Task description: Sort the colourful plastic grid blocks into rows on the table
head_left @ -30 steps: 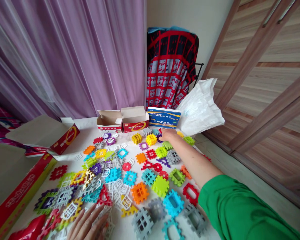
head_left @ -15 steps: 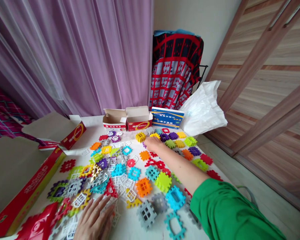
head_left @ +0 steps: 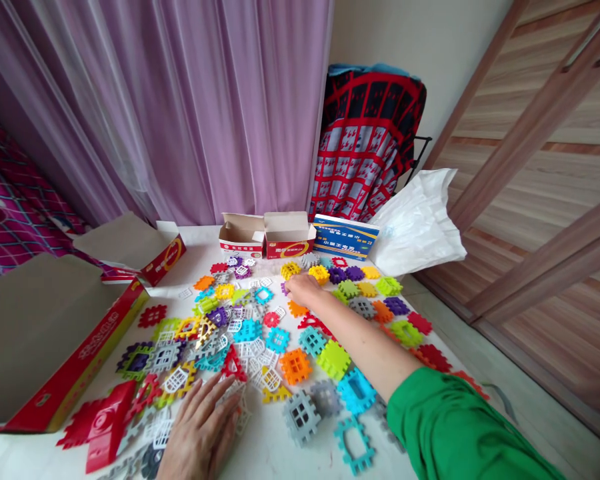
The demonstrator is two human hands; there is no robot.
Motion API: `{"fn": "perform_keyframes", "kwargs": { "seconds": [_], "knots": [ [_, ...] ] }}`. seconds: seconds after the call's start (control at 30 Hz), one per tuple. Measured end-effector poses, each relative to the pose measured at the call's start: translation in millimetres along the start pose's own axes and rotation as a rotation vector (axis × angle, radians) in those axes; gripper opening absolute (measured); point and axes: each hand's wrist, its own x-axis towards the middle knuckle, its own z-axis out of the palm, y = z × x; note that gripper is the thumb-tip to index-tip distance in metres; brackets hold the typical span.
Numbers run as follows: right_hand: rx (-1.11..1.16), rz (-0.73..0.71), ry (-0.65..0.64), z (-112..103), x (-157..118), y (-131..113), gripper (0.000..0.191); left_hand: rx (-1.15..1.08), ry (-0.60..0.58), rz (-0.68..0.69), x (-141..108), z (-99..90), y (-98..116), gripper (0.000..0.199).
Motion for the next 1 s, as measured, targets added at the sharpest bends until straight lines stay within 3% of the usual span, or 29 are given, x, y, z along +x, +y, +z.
{"fn": "perform_keyframes", "kwargs": {
  "seconds": [0.23,0.47,0.67,0.8,1.0],
  "knots": [
    [-0.028,0.055,-0.033,-1,6,-7,0.032,-0.041,-0.015,-0.035,4,-2.5,4,0.026],
    [-0.003,-0.176,0.011,-9,7,-39,0.035,-0.116,-0.043,-0.148,1,3.5,5,0.027],
    [-0.027,-0.206,0.013,-7,12,-40,0.023,-0.127,-0.011,-0.173,-1,3.8,5,0.026],
    [-0.009,-0.150,0.042,-9,-5,-35,0.024,-0.115,-0.013,-0.177,0,3.6,5,0.025],
    [0.159,-0.045,0.068,2,-53,-38,0.019,-0.171,0.003,-0.185,4,-0.8,6,0.024]
  ]
}}
